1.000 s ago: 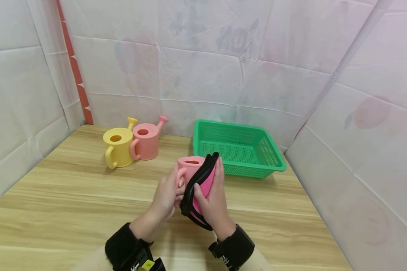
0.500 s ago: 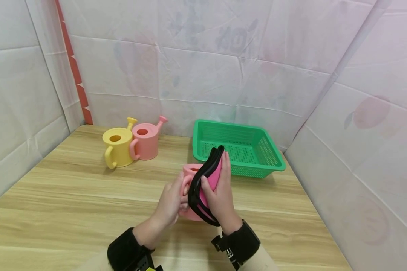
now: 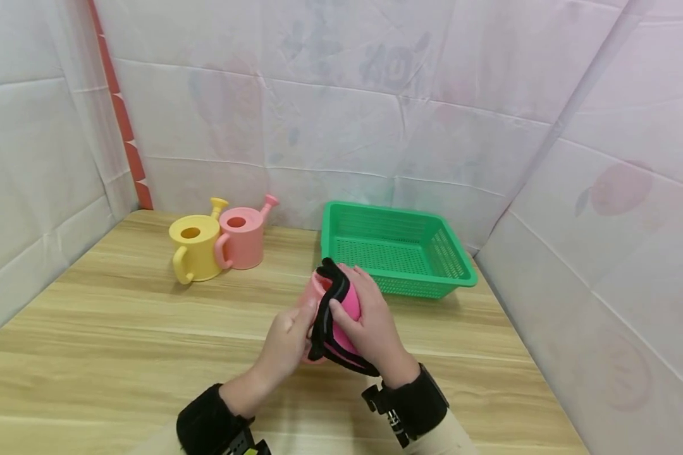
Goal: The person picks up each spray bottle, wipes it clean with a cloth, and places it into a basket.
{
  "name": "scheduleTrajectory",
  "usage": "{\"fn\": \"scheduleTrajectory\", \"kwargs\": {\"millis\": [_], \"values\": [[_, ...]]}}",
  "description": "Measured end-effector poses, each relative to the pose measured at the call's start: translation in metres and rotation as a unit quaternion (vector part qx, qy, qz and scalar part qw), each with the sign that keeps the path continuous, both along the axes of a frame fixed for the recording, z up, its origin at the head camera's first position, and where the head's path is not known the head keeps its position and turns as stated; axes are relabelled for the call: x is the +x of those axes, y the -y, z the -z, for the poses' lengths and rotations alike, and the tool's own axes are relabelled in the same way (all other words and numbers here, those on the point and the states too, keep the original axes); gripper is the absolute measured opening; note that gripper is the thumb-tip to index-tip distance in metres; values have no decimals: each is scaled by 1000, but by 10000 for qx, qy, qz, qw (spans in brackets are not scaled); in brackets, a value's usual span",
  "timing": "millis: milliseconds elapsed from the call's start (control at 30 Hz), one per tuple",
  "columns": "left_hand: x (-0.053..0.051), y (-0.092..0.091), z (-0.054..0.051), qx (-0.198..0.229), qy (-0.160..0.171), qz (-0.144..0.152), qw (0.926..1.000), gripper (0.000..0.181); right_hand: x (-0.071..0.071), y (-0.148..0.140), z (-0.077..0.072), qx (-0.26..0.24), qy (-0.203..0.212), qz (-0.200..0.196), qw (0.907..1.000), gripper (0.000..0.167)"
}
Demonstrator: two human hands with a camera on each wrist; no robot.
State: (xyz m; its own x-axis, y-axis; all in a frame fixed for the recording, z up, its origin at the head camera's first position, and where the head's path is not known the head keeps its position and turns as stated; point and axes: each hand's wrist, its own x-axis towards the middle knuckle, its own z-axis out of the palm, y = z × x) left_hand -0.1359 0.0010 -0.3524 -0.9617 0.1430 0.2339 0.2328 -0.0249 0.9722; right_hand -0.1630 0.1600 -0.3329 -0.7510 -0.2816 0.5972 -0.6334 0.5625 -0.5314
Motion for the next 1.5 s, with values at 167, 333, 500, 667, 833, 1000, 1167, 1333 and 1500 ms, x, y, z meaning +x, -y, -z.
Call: {"fn": "scheduleTrajectory", "kwargs": {"millis": [167, 333, 500, 667, 833, 1000, 1167, 1333, 1500], "values": [[-2, 4, 0, -436, -706, 274, 9962, 48, 1, 1, -3, 547, -759, -413, 9948, 51], [-4, 5, 3, -662, -1424, 742, 9848, 44, -1, 0, -9, 820, -798, -715, 9909, 55], [-1, 7, 7, -923, -1999, 717, 9728, 42, -8, -5, -14, 856, 38, -950, 9918, 57], [0, 7, 12, -957, -2374, 672, 9643, 40, -17, -13, -15, 602, 885, -1031, 9889, 54], [0, 5, 13, -1056, -2629, 491, 9578, 43, -26, -18, -14, 153, 1364, -852, 9869, 49], [0, 4, 14, -1229, -2562, 176, 9586, 45, -26, -17, -11, 108, 1603, -630, 9850, 46], [-2, 5, 15, -1463, -2584, -151, 9548, 44, -21, -13, -9, 334, 1257, -918, 9872, 52], [-7, 6, 18, -1646, -2645, -627, 9481, 42, -11, -3, -9, 1114, 628, -758, 9889, 66], [-13, 10, 16, -1521, -2222, -713, 9604, 38, 1, 8, -11, 1574, -55, -646, 9854, 75]]}}
